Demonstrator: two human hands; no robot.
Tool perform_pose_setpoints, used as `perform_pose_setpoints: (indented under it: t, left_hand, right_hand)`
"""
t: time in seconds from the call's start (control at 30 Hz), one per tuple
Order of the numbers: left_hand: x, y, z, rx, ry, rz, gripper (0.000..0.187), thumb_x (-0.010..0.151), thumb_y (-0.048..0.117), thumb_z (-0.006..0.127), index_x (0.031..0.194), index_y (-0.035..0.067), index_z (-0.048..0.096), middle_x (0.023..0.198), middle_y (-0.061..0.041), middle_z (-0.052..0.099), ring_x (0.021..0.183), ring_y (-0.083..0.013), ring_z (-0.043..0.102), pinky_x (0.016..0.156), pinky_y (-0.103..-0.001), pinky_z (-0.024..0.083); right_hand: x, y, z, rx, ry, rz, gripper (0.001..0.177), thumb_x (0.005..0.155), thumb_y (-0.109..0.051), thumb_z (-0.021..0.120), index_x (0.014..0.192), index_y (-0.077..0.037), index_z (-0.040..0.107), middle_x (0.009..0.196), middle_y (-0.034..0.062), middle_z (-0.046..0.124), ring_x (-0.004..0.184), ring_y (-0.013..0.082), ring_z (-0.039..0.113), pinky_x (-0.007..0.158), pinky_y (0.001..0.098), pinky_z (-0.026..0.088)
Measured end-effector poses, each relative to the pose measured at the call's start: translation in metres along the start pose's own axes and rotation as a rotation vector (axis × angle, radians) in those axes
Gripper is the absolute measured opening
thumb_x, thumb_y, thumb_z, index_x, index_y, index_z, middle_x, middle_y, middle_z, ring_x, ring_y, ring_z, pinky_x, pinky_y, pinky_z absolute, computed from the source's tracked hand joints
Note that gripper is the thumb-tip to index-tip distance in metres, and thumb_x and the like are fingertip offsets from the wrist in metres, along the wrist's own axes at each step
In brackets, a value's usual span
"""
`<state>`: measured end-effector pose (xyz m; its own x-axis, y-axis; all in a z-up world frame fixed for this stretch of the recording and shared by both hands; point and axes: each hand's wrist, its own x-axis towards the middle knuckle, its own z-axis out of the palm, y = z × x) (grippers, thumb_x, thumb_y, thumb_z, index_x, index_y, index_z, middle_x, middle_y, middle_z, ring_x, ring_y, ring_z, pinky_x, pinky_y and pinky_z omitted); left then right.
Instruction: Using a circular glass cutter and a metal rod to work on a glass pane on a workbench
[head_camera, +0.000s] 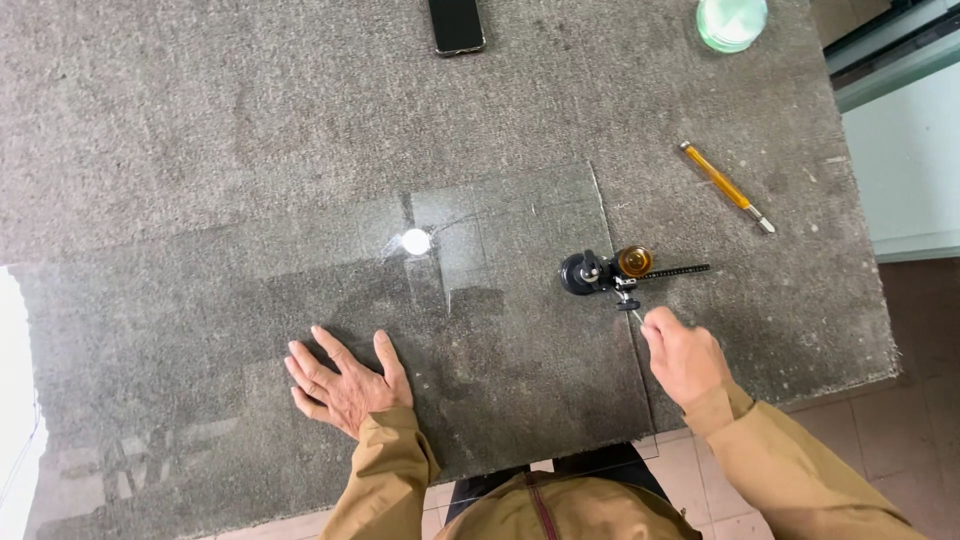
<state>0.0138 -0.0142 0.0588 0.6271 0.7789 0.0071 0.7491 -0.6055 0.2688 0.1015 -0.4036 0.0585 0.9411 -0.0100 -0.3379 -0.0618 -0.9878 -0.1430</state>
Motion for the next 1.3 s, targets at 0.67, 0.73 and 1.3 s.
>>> perform_pose_setpoints:
  t: [0.67, 0.73, 1.3]
  left_hand:
    - [0.001, 0.0, 0.004, -0.018, 0.067, -0.001, 0.093, 0.09, 0.074, 0.048, 0.161, 0.015, 0.034, 0.166, -0.021, 0.025, 0.156, -0.0339, 0.015, 0.123, -0.056, 0.009]
    - [0.001, -0.002, 0.003, -0.021, 0.075, 0.01, 0.094, 0.089, 0.073, 0.051, 0.16, 0.014, 0.035, 0.165, -0.021, 0.026, 0.156, -0.0347, 0.015, 0.123, -0.057, 0.01]
    - [0.001, 0.005, -0.003, -0.05, 0.074, -0.001, 0.098, 0.087, 0.076, 0.048, 0.162, 0.015, 0.034, 0.169, -0.02, 0.023, 0.157, -0.0363, 0.015, 0.123, -0.06, 0.01]
  right_hand:
    - [-0.016, -0.101, 0.004, 0.399, -0.005, -0.12, 0.017, 0.101, -0.019, 0.058, 0.095, -0.021, 0.075, 0.07, 0.0066, 0.076, 0.068, 0.0282, 0.075, 0.076, 0.0407, 0.062]
    - [-0.016, -0.106, 0.008, 0.449, -0.009, -0.089, 0.019, 0.101, -0.016, 0.057, 0.093, -0.017, 0.074, 0.067, 0.0075, 0.074, 0.065, 0.0273, 0.073, 0.075, 0.0411, 0.062]
    - [0.01, -0.079, -0.141, 0.425, 0.161, -0.129, 0.017, 0.107, -0.012, 0.06, 0.105, -0.007, 0.076, 0.103, 0.0107, 0.078, 0.068, 0.0159, 0.064, 0.055, 0.0322, 0.053]
